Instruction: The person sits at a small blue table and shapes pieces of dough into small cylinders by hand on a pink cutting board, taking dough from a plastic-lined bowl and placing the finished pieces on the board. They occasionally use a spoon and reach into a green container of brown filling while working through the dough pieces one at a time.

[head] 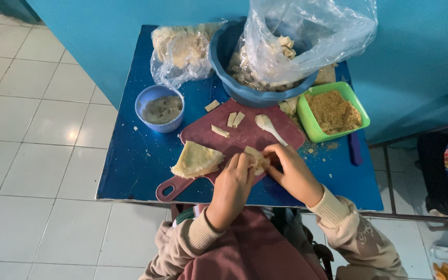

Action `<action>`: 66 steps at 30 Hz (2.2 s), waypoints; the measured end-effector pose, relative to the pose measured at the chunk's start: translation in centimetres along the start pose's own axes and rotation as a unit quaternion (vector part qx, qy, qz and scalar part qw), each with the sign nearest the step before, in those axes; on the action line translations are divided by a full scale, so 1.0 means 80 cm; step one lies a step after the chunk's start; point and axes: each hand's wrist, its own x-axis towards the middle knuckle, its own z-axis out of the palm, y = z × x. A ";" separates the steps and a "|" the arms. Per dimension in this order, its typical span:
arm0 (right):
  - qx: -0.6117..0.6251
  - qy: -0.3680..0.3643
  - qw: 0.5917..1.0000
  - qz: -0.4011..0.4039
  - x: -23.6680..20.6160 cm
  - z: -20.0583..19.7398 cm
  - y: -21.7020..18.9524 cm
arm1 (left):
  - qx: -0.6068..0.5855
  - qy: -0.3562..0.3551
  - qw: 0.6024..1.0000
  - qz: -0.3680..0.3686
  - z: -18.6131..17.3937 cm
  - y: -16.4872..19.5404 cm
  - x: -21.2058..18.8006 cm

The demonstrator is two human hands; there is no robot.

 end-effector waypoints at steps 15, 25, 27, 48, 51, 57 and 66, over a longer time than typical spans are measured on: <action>-0.033 0.037 0.998 -0.038 -0.007 0.021 -0.017 | 0.024 -0.040 0.999 -0.020 -0.001 -0.006 -0.001; 0.023 -0.003 1.000 0.005 -0.003 0.012 -0.013 | 0.043 0.021 0.997 0.053 -0.005 0.001 -0.006; 0.034 -0.032 0.999 -0.010 0.001 0.005 -0.010 | 0.113 0.015 0.992 0.046 -0.008 0.002 -0.008; -0.097 -0.022 0.972 -0.213 0.009 -0.004 0.022 | 0.124 0.020 0.981 0.149 -0.018 -0.025 0.006; -0.039 -0.030 0.985 -0.163 0.012 0.000 0.029 | 0.125 0.026 0.983 0.131 -0.018 -0.021 0.008; -0.006 -0.056 0.994 -0.091 0.024 0.006 0.033 | 0.145 0.025 0.986 0.074 -0.012 -0.013 0.009; -0.103 0.011 0.975 -0.197 0.021 0.004 0.026 | 0.139 0.013 0.987 0.074 -0.009 -0.013 0.017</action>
